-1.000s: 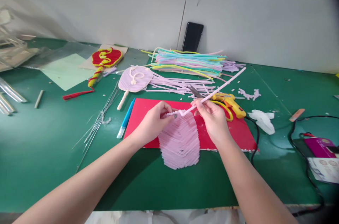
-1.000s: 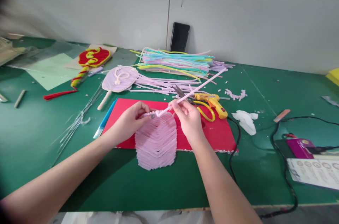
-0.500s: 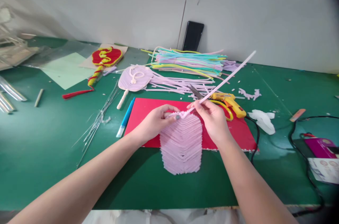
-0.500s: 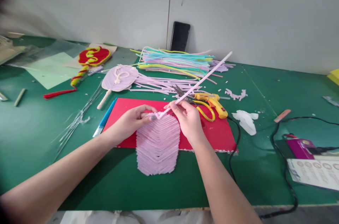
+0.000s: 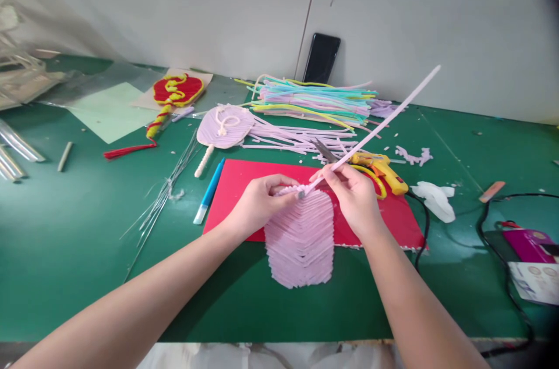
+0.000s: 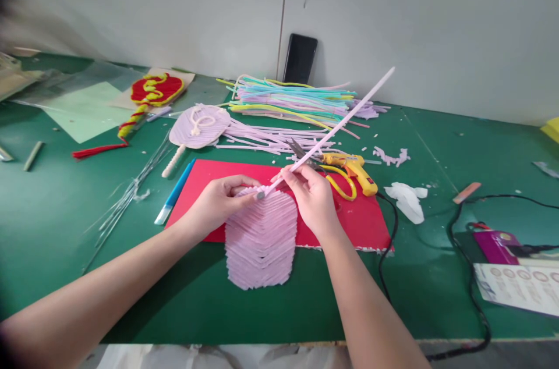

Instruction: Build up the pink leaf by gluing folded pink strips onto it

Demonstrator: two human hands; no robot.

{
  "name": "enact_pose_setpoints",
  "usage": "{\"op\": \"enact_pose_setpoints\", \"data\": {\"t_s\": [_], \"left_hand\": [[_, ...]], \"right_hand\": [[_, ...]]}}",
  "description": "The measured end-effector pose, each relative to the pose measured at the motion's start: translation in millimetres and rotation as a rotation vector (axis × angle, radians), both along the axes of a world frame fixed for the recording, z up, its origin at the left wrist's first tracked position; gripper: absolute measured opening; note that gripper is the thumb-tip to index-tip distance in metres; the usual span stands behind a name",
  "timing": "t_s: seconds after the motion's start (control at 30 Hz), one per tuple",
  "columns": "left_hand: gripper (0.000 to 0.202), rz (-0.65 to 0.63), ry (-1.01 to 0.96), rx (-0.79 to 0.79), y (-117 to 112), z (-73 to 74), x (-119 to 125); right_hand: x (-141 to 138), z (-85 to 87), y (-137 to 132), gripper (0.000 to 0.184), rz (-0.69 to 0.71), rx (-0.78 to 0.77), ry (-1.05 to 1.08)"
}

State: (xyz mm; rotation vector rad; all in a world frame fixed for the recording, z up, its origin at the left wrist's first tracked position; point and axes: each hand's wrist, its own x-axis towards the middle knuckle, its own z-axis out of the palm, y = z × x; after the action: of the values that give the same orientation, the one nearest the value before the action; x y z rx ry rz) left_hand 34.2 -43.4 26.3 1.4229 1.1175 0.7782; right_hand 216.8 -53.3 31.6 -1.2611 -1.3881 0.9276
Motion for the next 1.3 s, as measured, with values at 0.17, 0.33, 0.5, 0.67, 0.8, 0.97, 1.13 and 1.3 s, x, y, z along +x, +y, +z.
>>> {"op": "enact_pose_setpoints", "data": {"t_s": [0.17,0.33,0.5,0.67,0.8,0.97,1.13,1.3], "left_hand": [[0.033,0.014,-0.02,0.019,-1.1,-0.9,1.3],[0.034,0.022,-0.024,0.003,-1.4,-0.5,1.7],[0.033,0.03,-0.016,-0.005,-1.9,0.7,1.6],[0.031,0.035,-0.03,0.012,-2.0,-0.9,0.8],[0.03,0.041,-0.01,0.024,-1.3,-1.0,0.7],[0.029,0.035,-0.015,0.015,-0.4,-2.0,0.2],[0.031,0.021,-0.045,0.016,0.6,-5.3,-0.6],[0.029,0.04,-0.014,0.04,1.5,-4.6,-1.8]], "right_hand": [[0.3,-1.2,-0.4,0.02,-0.019,0.001,-0.026],[-0.4,-1.8,-0.3,0.022,-0.036,-0.012,-0.019],[-1.2,-2.6,-0.2,0.021,-0.049,-0.029,0.008],[-1.0,-2.0,0.1,0.02,-0.074,-0.006,-0.025],[-1.2,-0.7,-0.4,0.02,-0.091,0.007,-0.068],[-1.4,-0.4,-1.5,0.021,-0.084,0.003,-0.07],[-1.1,-0.3,-0.7,0.022,-0.099,-0.009,-0.019],[3.4,-3.3,2.0,0.031,-0.112,0.004,0.115]]}}
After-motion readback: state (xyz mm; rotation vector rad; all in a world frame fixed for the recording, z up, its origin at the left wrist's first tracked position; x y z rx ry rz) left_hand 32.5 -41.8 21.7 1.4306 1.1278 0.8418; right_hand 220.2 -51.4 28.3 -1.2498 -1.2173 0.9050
